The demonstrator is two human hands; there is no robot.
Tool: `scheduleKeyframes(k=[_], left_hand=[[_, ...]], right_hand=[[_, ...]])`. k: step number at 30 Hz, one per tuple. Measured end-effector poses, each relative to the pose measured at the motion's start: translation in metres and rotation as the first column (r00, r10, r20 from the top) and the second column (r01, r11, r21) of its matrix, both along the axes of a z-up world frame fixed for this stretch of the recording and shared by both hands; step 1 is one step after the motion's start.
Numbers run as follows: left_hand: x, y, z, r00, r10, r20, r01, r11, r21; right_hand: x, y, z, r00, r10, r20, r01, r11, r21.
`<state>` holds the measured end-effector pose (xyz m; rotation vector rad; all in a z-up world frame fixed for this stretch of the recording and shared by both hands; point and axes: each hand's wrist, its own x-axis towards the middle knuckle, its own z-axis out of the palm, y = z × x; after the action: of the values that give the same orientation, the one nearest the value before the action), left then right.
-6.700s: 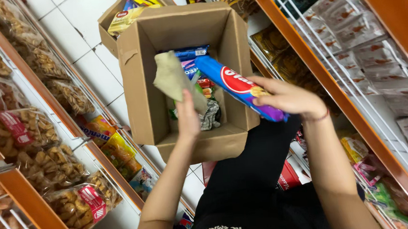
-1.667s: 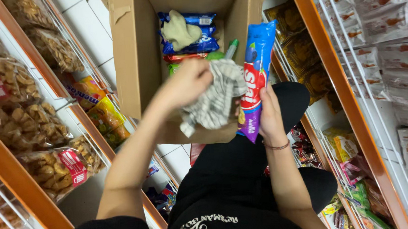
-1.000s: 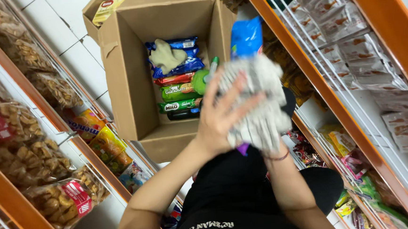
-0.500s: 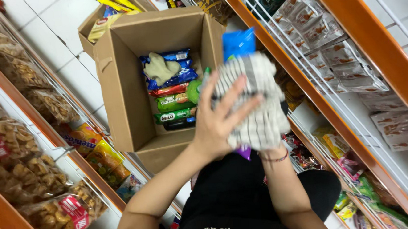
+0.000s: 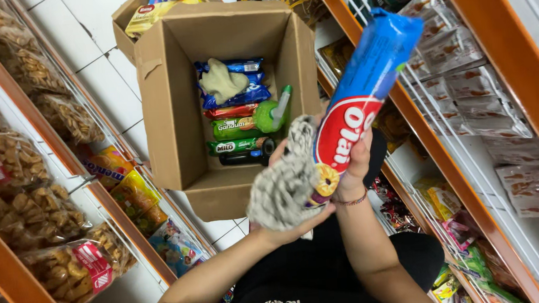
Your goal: The person wipes shelf surfaces with a cloth, removes snack packages from a box, scans them using a handheld scanner, and wipes the packages with the cloth before placing them on the shelves.
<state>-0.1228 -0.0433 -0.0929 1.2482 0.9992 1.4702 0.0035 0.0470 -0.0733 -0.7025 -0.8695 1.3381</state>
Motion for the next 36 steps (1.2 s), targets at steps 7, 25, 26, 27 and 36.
scheduleKeyframes(k=[7, 25, 26, 27, 36], left_hand=[[-0.031, 0.032, 0.018, 0.829, 0.363, -0.425, -0.082, 0.831, 0.55], [-0.077, 0.09, -0.001, 0.695, 0.365, -0.62, -0.071, 0.892, 0.446], [-0.072, 0.084, -0.003, 0.717, 0.341, -0.608, -0.008, 0.876, 0.483], [-0.069, 0.081, -0.004, 0.678, 0.382, -0.628, 0.025, 0.842, 0.539], [-0.107, 0.154, -0.019, 0.62, 0.366, -0.694, -0.226, 0.93, 0.289]], right_hand=[[-0.003, 0.015, 0.016, 0.978, 0.032, 0.208, -0.011, 0.995, -0.1], [0.013, -0.013, -0.041, 0.85, 0.523, 0.061, -0.463, 0.799, -0.384], [0.007, -0.005, -0.036, 0.893, 0.45, -0.001, -0.405, 0.803, -0.438], [0.002, 0.002, -0.03, 0.928, 0.369, -0.058, -0.348, 0.798, -0.492], [0.018, -0.007, -0.017, 0.721, 0.653, 0.232, -0.508, 0.726, -0.464]])
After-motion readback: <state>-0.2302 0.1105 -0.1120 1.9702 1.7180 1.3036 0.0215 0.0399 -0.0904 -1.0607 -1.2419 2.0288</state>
